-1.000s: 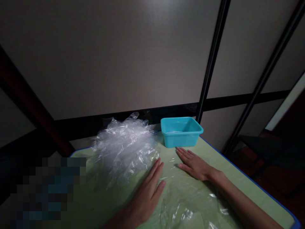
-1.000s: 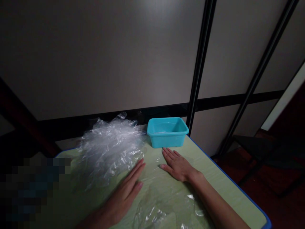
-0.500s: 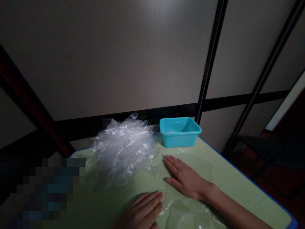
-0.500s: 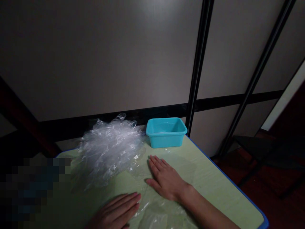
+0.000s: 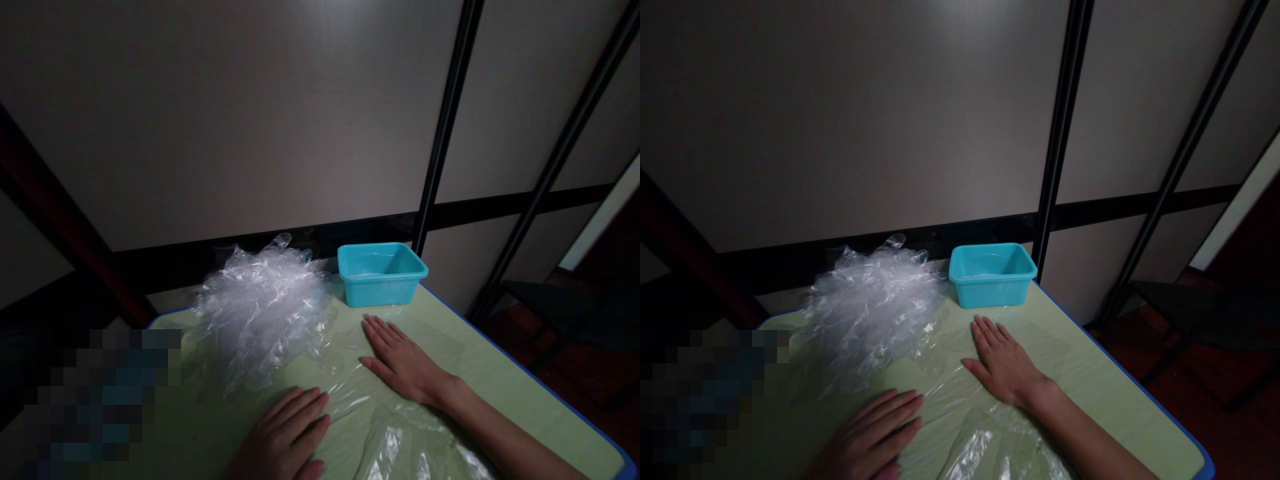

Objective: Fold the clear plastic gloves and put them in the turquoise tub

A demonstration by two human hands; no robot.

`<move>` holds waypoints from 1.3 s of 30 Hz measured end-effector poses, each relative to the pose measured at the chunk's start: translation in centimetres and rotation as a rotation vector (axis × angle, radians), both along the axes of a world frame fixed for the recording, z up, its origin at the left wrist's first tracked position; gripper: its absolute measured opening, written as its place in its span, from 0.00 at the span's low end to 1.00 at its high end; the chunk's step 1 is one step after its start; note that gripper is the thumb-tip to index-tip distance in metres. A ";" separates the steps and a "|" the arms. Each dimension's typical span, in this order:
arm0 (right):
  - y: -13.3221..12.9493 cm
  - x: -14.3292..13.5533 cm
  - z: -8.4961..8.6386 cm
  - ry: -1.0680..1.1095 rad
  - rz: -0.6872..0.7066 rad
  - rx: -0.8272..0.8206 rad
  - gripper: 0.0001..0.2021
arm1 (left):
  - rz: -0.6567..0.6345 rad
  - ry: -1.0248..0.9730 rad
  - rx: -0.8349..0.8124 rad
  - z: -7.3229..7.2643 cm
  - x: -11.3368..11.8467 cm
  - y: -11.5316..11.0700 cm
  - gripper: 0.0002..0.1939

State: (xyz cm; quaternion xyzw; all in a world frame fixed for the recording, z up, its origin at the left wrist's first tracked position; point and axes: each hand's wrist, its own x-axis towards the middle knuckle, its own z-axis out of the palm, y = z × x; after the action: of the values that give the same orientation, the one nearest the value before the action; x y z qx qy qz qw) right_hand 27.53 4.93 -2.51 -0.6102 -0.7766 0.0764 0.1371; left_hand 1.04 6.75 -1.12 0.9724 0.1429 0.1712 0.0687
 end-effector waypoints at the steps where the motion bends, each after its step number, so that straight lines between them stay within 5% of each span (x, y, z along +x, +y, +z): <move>1: 0.0 0.0 0.1 0.001 -0.002 -0.004 0.34 | 0.010 -0.020 0.034 -0.1 0.0 0.0 0.16; 7: -0.2 -0.2 1.1 -0.038 -0.028 0.025 0.32 | -0.030 -0.067 0.215 0.2 0.4 -0.3 0.18; 13: -0.5 -1.1 1.2 -0.058 0.061 0.025 0.32 | -0.058 0.007 0.242 1.4 1.0 -0.6 0.23; 19: -0.6 -1.5 0.8 -0.067 0.112 0.003 0.32 | -0.085 0.067 0.286 1.1 0.9 -0.2 0.23; 33: -0.6 -1.3 0.5 -0.077 0.083 0.024 0.33 | -0.101 0.196 0.243 1.3 0.4 0.4 0.23; 39: -0.4 -1.4 0.4 -0.064 0.043 0.014 0.33 | -0.017 0.087 0.215 1.0 0.2 0.1 0.23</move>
State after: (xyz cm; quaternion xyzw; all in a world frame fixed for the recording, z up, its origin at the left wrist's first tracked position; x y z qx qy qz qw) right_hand 26.08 4.53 -2.12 -0.5943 -0.7941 0.0546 0.1148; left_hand 1.25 6.81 -0.13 0.9818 0.1185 0.1427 -0.0407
